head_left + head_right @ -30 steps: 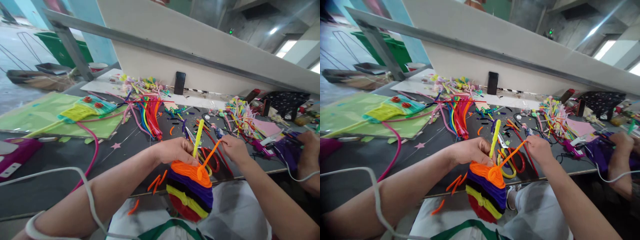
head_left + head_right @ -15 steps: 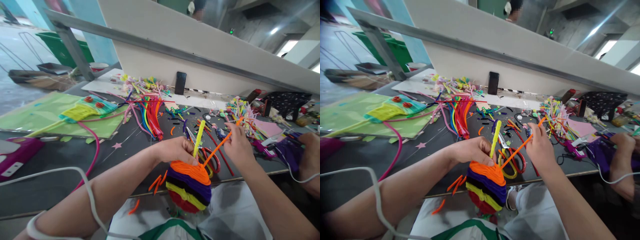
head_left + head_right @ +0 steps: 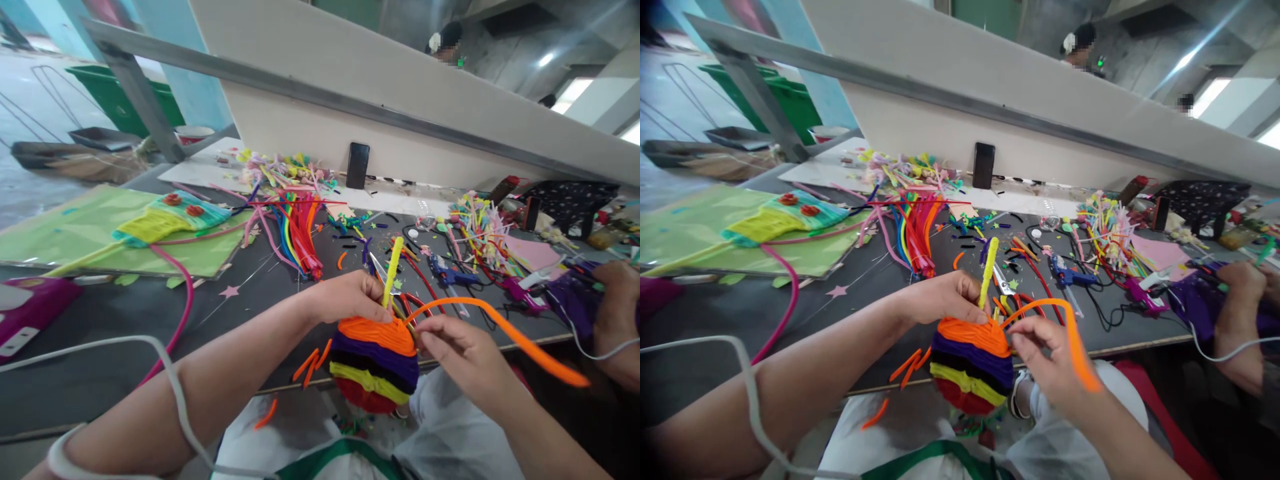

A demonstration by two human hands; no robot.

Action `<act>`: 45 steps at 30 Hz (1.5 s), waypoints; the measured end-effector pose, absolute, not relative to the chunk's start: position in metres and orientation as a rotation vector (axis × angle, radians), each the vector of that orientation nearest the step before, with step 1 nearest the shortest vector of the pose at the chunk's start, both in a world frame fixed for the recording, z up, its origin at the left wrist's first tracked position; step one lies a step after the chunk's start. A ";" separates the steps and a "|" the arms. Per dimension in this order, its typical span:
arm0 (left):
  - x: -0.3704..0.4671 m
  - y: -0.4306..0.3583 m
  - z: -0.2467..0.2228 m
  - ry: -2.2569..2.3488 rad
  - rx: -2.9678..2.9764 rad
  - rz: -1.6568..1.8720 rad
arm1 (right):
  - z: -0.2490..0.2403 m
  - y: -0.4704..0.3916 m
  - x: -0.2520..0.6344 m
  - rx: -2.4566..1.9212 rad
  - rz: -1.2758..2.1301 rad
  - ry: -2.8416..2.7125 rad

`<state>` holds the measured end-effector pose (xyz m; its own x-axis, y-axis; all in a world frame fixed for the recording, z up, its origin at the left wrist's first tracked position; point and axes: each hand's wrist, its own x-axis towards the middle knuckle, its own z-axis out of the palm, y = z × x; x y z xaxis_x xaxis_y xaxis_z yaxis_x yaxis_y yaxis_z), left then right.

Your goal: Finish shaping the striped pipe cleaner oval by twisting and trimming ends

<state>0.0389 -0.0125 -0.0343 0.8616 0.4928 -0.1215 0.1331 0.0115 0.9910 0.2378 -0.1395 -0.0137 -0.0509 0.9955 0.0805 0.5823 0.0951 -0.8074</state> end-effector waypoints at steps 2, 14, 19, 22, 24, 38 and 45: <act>0.039 -0.013 -0.035 0.510 1.545 0.304 | -0.019 -0.138 0.225 -1.546 0.776 -1.696; 0.041 -0.013 -0.035 0.541 1.539 0.326 | -0.043 -0.128 0.203 -1.520 0.117 -1.847; 0.039 -0.012 -0.035 0.489 1.422 0.326 | -0.038 -0.124 0.207 -1.541 0.179 -1.844; 0.036 -0.010 -0.035 0.487 1.363 0.315 | -0.037 -0.123 0.209 -1.539 0.169 -1.866; 0.035 -0.008 -0.035 0.467 1.397 0.283 | -0.038 -0.122 0.210 -1.534 0.182 -1.877; 0.042 -0.013 -0.038 0.564 1.576 0.316 | -0.039 -0.120 0.216 -1.530 0.476 -1.828; 0.040 -0.013 -0.035 0.425 1.435 0.271 | -0.034 -0.112 0.238 -1.416 1.147 -1.516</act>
